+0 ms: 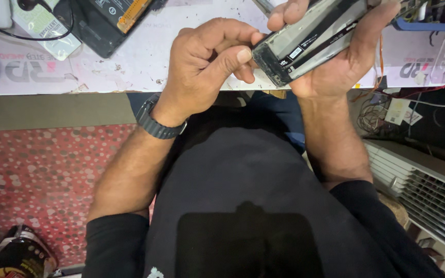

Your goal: The person uses a green plastic pry tool and a metal screwdriver to carefully pry open the back cover of a smartphone and remove screws from the internal frame. The back cover is detached and set aside, exposing the battery and internal components.

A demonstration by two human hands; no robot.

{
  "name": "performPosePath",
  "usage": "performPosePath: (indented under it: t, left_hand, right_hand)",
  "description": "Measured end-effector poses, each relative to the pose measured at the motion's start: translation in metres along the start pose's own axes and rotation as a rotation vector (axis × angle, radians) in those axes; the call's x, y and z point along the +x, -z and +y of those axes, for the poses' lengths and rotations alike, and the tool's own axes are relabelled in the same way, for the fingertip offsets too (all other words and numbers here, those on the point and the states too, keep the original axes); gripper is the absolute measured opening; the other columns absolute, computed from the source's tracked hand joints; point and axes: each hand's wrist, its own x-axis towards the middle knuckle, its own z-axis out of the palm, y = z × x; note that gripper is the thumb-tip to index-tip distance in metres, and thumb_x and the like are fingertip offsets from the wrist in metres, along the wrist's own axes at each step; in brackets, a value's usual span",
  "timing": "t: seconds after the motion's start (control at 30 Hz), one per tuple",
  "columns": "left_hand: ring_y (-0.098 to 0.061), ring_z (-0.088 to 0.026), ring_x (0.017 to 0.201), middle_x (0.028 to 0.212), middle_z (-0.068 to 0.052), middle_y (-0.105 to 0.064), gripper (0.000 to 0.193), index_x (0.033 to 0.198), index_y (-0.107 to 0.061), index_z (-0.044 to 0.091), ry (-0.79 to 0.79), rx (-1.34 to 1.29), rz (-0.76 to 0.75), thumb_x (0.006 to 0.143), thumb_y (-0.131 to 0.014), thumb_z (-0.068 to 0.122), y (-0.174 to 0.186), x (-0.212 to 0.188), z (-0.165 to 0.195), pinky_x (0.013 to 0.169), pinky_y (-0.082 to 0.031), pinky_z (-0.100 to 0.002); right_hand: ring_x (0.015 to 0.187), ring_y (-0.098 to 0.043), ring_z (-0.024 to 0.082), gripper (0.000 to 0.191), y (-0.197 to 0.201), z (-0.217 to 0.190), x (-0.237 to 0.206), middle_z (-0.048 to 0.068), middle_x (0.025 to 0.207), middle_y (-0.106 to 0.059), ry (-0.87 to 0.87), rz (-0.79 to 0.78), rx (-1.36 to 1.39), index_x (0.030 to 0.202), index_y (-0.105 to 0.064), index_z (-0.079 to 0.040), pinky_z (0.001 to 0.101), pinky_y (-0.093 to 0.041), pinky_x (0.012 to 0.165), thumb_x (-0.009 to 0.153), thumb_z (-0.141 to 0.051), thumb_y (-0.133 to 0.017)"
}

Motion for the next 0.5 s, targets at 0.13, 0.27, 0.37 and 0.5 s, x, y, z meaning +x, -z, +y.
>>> performPosePath:
  t: [0.13,0.27,0.37,0.5]
  left_hand:
    - [-0.077,-0.014,0.078,0.103,-0.011,-0.078,0.019,0.125,-0.068,-0.002,-0.005,0.0,0.0,0.116,-0.064,0.014,0.0,0.001,0.0,0.07,-0.065,-0.025]
    - [-0.076,-0.014,0.078,0.104,-0.011,-0.077,0.018,0.123,-0.068,-0.002,0.0,0.001,0.001,0.116,-0.065,0.014,0.001,0.0,0.001,0.07,-0.064,-0.024]
    - [-0.077,-0.013,0.078,0.104,-0.01,-0.078,0.02,0.126,-0.068,-0.001,-0.015,0.003,-0.007,0.115,-0.065,0.015,0.002,0.001,-0.001,0.07,-0.064,-0.024]
    - [-0.077,-0.013,0.079,0.103,-0.01,-0.077,0.019,0.126,-0.069,0.0,-0.037,0.012,-0.016,0.116,-0.065,0.015,0.002,0.001,-0.001,0.07,-0.065,-0.023]
  right_hand:
    - [0.098,-0.076,0.026,0.077,-0.004,-0.001,-0.001,0.019,0.106,-0.072,0.011,0.026,-0.053,0.128,-0.062,-0.003,0.0372,-0.065,0.079,0.107,-0.068,-0.028]
    - [0.095,-0.074,0.027,0.075,-0.01,-0.004,-0.002,0.02,0.103,-0.07,0.038,0.062,-0.132,0.13,-0.06,-0.003,0.0376,-0.064,0.077,0.109,-0.067,-0.028]
    - [0.095,-0.074,0.027,0.074,-0.012,-0.005,0.001,0.019,0.102,-0.069,0.048,0.041,-0.137,0.132,-0.058,-0.004,0.0379,-0.064,0.077,0.108,-0.067,-0.028]
    - [0.095,-0.074,0.026,0.072,-0.015,-0.004,0.003,0.018,0.103,-0.07,0.067,0.02,-0.115,0.136,-0.058,-0.007,0.0369,-0.064,0.081,0.106,-0.066,-0.029]
